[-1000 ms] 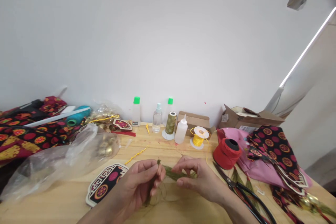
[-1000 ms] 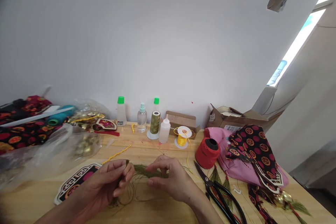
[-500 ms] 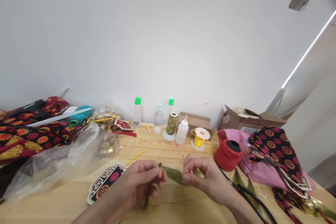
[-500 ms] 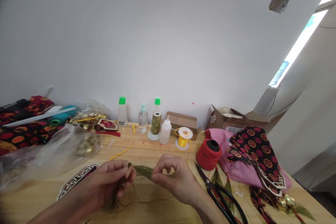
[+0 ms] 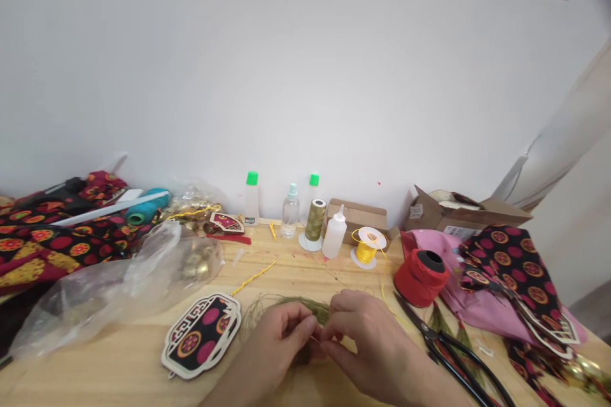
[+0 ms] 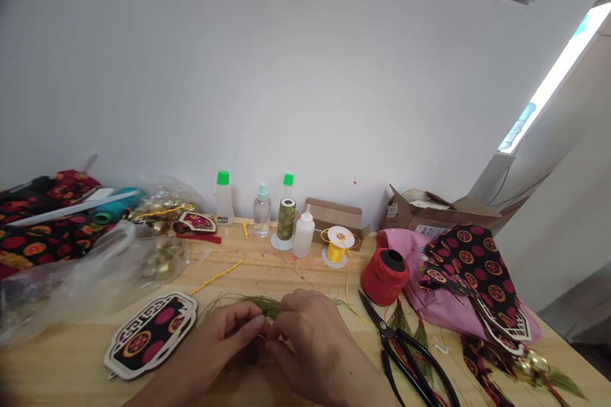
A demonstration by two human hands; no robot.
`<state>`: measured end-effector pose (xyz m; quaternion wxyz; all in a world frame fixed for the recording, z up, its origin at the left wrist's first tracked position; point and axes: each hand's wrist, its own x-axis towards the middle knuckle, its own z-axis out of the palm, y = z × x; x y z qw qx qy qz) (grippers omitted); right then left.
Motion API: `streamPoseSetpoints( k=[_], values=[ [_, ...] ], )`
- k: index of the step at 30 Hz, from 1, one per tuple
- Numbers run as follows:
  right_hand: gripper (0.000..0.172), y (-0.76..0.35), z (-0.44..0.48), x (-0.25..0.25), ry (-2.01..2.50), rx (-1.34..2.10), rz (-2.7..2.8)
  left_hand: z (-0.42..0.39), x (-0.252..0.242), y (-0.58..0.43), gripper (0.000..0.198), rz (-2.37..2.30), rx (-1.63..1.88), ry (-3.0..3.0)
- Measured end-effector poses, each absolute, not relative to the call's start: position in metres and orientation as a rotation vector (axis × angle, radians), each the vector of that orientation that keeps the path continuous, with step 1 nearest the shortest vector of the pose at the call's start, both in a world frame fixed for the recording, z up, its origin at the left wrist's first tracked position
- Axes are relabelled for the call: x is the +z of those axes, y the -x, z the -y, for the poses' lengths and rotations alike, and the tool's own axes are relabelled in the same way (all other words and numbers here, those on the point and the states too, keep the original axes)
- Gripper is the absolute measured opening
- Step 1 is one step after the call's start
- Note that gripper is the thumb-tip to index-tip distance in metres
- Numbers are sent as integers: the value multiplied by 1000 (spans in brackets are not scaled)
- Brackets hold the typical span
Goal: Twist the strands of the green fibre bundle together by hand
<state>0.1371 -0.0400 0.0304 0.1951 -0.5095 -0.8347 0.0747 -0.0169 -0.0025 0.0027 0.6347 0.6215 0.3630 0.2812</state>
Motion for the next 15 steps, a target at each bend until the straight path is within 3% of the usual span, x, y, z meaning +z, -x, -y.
streamPoseSetpoints(
  k=[15],
  values=[
    [11,-138,41,30,1440,114,2286,2,2,21,27,-984,618,-1645]
  ],
)
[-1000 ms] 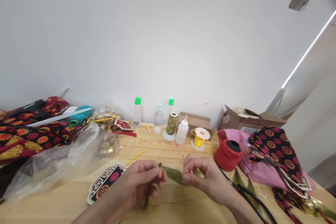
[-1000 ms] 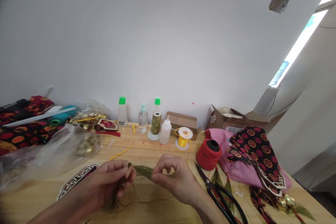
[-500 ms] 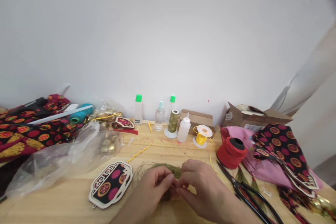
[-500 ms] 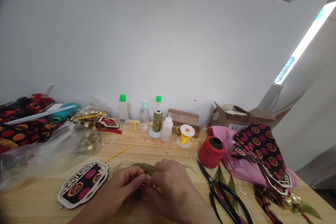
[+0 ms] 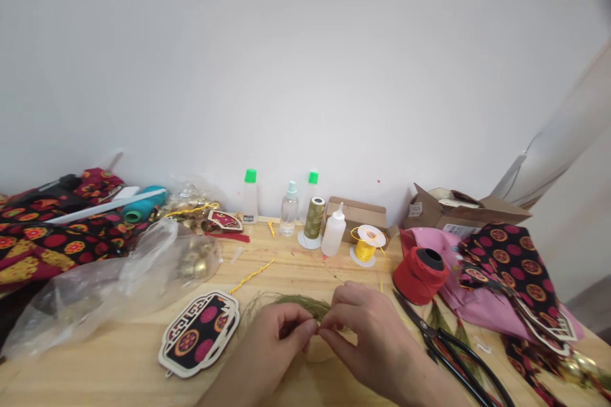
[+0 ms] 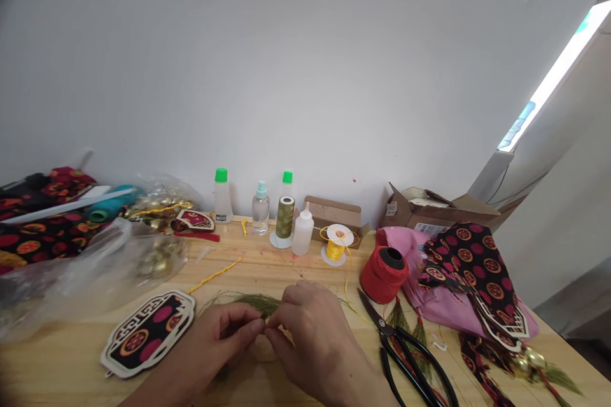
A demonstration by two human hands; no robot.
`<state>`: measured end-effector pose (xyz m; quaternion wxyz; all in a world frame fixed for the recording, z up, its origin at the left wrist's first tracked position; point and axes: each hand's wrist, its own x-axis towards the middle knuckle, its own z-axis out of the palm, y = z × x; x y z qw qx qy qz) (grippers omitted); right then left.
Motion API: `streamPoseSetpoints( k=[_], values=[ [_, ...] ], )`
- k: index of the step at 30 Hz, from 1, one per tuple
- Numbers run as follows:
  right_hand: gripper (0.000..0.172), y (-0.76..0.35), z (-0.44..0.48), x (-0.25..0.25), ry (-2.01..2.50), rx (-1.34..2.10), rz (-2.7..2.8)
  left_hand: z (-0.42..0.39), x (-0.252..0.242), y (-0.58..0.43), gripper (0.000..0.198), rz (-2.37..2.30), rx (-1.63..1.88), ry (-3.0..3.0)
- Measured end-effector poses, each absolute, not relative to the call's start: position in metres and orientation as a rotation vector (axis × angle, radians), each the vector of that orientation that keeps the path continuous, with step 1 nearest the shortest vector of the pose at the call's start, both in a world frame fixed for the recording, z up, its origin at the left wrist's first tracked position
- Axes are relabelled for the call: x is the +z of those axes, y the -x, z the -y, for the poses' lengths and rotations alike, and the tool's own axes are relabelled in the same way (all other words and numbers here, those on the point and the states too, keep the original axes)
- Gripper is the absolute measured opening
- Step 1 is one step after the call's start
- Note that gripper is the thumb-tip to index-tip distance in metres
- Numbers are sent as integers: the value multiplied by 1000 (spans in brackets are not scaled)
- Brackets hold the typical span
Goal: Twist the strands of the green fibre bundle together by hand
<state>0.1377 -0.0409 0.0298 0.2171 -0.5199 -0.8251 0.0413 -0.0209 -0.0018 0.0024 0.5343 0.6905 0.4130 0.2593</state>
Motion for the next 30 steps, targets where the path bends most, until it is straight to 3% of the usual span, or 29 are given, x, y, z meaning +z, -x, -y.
streamPoseSetpoints(
  k=[10,23,30],
  values=[
    [11,-137,39,29,1460,113,2290,2,8,23,27,-950,568,-1779],
    [11,-140,33,33,1451,555,2014,-7,-5,26,35,-888,584,-1461],
    [12,-132,32,29,1441,600,1926,-5,1,25,32,-893,619,-1550]
  ],
)
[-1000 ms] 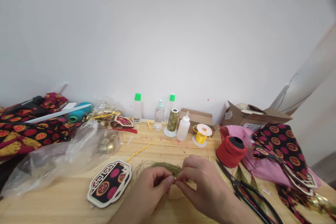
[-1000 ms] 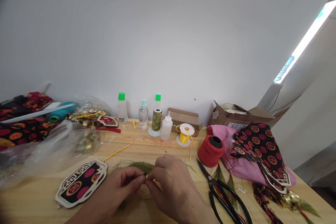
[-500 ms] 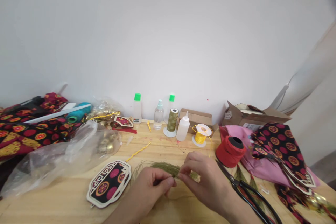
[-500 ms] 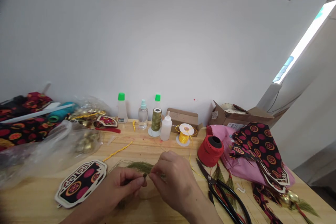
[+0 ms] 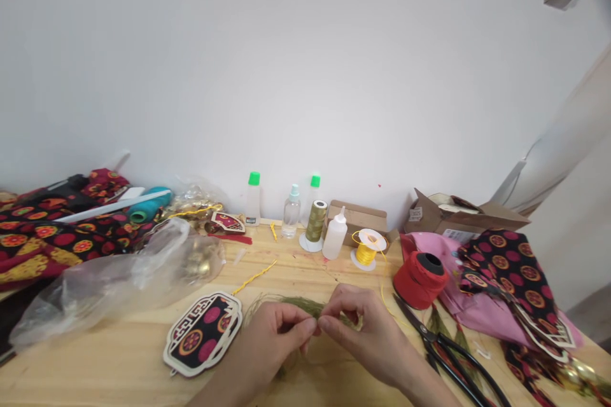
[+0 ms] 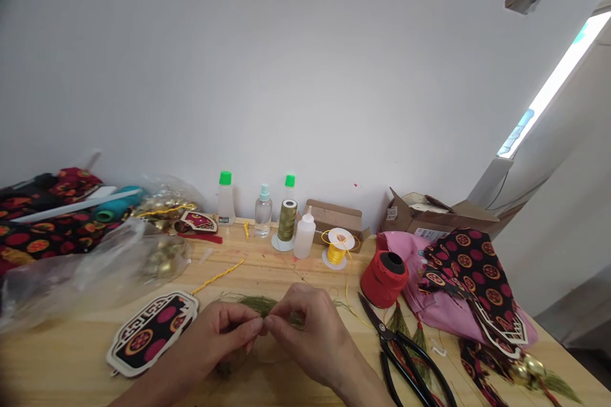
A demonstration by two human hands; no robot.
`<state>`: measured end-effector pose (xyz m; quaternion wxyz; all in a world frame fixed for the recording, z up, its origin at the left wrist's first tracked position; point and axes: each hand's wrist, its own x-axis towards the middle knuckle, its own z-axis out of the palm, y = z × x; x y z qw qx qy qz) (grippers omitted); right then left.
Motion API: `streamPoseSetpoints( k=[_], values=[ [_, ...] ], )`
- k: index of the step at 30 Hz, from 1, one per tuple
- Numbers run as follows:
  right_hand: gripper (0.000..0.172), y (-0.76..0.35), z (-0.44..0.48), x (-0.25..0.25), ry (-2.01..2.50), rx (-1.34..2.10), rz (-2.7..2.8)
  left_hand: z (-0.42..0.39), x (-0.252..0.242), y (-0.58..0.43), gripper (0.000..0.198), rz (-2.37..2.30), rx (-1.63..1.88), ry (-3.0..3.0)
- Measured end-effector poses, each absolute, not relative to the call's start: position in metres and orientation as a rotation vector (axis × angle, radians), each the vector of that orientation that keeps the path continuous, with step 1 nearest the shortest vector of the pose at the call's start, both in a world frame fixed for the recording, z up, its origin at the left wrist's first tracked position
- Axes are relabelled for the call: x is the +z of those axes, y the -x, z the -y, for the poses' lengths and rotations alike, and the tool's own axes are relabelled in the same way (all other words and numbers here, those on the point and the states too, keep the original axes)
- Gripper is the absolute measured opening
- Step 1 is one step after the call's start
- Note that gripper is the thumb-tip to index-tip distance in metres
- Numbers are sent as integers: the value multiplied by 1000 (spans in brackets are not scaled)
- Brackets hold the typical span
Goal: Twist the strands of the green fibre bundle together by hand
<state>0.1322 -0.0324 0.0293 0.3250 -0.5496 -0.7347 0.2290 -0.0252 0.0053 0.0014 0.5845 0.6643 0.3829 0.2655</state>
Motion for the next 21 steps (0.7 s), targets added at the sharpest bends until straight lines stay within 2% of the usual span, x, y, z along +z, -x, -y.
streamPoseSetpoints(
  k=[13,17,21],
  values=[
    [14,-129,32,26,1433,543,1899,-5,8,29,31,-811,568,-1660],
    [13,-144,30,32,1373,597,1952,-7,24,44,19,-656,604,-1205],
    [6,-164,31,35,1373,619,2102,-13,48,73,15,-245,830,-642]
  ],
)
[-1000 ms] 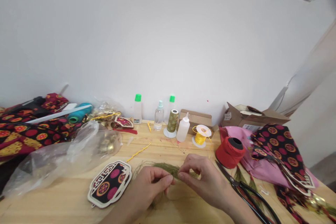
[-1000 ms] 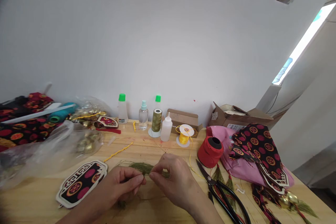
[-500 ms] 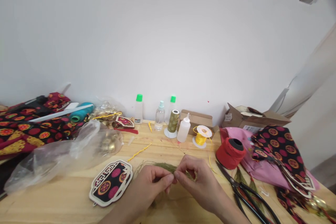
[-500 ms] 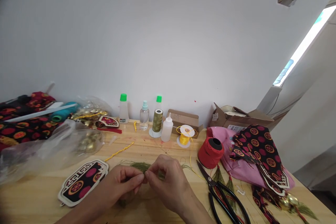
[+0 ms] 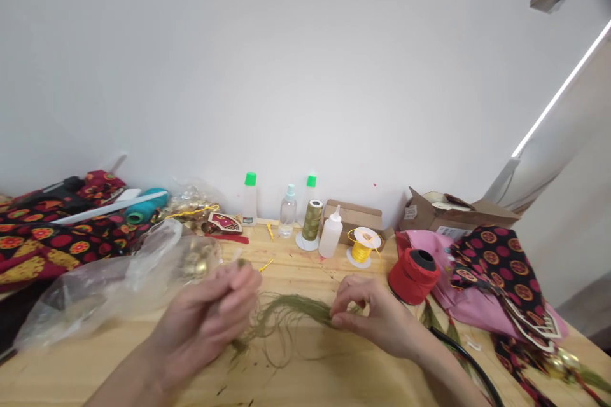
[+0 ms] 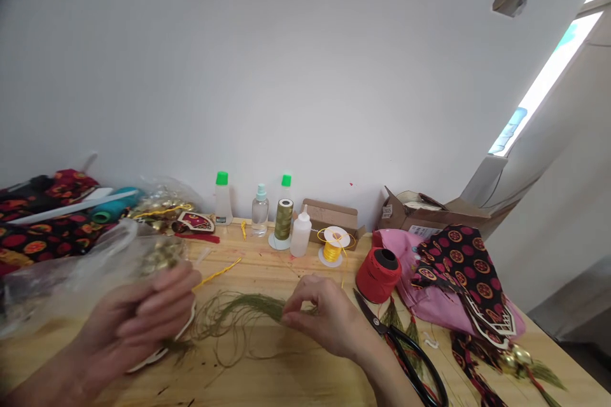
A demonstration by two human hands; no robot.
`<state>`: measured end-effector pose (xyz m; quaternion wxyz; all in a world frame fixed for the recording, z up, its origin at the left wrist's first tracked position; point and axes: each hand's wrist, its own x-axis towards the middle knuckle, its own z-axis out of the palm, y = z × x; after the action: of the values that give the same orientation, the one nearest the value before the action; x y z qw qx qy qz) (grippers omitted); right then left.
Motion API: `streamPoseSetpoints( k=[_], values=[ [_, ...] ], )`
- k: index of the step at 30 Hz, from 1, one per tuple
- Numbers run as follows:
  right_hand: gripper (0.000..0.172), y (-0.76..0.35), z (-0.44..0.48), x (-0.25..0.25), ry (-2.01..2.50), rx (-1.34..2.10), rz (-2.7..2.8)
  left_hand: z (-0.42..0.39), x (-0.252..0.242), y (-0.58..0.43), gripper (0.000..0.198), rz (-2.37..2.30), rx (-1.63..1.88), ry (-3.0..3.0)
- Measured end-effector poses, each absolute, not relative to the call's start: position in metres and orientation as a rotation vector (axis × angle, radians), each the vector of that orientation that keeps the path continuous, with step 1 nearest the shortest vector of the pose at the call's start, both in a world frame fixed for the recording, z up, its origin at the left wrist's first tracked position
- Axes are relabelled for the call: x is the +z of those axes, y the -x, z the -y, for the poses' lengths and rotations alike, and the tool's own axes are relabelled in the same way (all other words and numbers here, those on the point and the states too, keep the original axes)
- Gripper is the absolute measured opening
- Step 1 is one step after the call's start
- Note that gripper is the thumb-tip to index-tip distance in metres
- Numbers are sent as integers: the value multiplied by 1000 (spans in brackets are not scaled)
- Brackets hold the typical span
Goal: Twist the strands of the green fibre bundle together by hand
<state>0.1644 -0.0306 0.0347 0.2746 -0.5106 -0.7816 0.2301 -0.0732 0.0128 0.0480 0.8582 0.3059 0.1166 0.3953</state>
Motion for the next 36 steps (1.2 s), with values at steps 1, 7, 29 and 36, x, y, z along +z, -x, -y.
streamPoseSetpoints(
  k=[1,7,29,36],
  values=[
    [4,-169,32,34,1380,619,2168,-14,52,79,14,-168,883,-529],
    [12,-182,38,33,1576,514,2380,-23,46,83,17,-122,865,-392],
    [9,-150,44,44,1415,860,2037,-9,2,36,19,-559,539,-1168],
    [14,-148,28,21,1184,1274,1532,-11,-1,36,22,-599,501,-1191]
  ],
)
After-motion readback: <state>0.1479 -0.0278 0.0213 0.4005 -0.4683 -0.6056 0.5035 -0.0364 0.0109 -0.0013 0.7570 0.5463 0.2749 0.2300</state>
